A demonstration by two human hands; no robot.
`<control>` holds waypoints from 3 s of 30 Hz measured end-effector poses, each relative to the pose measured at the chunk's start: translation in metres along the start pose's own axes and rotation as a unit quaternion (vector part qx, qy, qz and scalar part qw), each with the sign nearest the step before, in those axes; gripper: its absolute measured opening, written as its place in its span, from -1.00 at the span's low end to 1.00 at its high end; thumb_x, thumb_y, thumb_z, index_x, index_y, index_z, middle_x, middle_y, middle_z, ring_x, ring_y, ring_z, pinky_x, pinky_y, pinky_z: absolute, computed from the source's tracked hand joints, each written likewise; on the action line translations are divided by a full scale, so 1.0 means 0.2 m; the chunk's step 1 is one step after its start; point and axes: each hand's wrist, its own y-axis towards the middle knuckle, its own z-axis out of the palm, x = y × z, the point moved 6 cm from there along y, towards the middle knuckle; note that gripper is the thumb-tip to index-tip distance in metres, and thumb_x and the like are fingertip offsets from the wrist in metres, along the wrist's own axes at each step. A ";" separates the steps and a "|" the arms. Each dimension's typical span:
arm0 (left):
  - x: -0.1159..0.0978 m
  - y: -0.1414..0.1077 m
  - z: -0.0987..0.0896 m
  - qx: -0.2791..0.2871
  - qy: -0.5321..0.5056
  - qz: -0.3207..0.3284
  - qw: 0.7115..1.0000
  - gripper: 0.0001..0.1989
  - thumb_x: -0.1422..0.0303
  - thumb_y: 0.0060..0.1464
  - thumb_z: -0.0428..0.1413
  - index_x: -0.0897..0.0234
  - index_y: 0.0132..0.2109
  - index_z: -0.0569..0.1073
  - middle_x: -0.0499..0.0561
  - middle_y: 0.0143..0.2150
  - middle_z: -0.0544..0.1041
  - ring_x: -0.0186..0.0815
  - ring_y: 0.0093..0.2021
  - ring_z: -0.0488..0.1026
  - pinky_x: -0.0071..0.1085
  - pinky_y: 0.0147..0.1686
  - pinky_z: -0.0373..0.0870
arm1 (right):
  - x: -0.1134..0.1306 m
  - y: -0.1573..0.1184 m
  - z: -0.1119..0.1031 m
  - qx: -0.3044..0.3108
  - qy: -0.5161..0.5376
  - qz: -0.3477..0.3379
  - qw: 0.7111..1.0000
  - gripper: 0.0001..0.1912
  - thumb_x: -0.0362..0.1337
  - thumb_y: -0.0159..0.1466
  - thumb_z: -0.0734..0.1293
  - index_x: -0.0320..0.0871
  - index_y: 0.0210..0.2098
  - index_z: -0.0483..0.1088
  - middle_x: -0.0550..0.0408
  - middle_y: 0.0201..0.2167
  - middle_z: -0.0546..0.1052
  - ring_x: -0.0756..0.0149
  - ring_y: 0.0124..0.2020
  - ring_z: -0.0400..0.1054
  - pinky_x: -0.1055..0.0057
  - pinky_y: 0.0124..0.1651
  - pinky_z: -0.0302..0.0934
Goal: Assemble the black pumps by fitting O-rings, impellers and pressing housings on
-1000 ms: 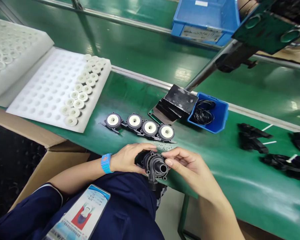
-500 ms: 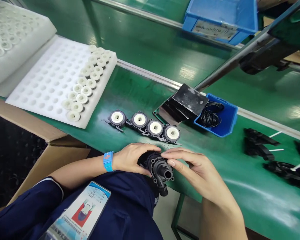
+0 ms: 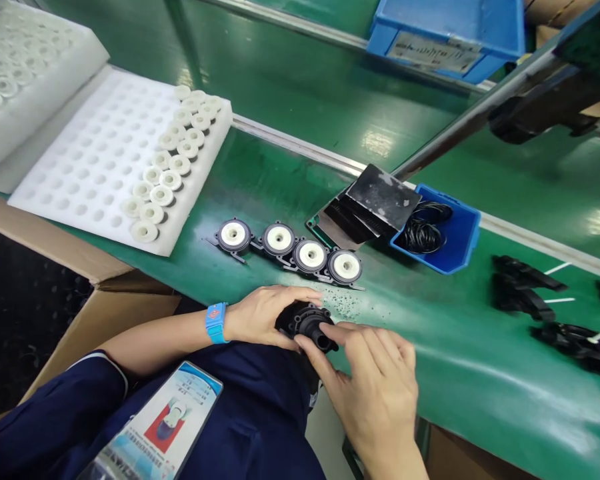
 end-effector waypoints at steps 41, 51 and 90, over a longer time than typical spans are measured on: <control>0.01 0.01 0.00 0.005 -0.020 -0.073 0.997 -0.37 0.13 -0.06 0.40 0.14 0.13 0.39 0.02 0.12 0.56 -0.14 0.11 0.54 -0.27 0.11 0.45 | -0.01 -0.08 0.06 0.037 0.048 0.115 0.992 -0.83 -0.30 0.30 0.40 -0.12 -0.10 0.43 0.05 -0.21 0.55 0.24 -0.14 0.46 0.23 0.02 0.34; 0.00 0.02 0.01 -0.007 -0.013 -0.057 0.998 -0.38 0.14 -0.03 0.37 0.20 0.13 0.38 0.08 0.13 0.55 -0.13 0.11 0.53 -0.25 0.15 0.42 | 0.01 -0.10 0.06 0.021 0.025 0.126 0.992 -0.78 -0.32 0.27 0.43 -0.14 -0.10 0.42 0.06 -0.21 0.56 0.26 -0.14 0.47 0.28 0.01 0.35; -0.32 0.90 -0.52 -0.187 0.061 0.012 0.980 -0.31 0.28 -0.21 0.47 0.31 0.08 0.43 0.14 -0.02 0.61 -0.08 -0.05 0.56 -0.16 0.01 0.48 | -0.73 0.41 -0.60 -0.371 0.255 0.174 0.876 -0.50 -0.04 0.31 0.38 -0.13 0.14 0.29 -0.12 0.03 0.48 0.17 0.11 0.41 0.04 0.26 0.24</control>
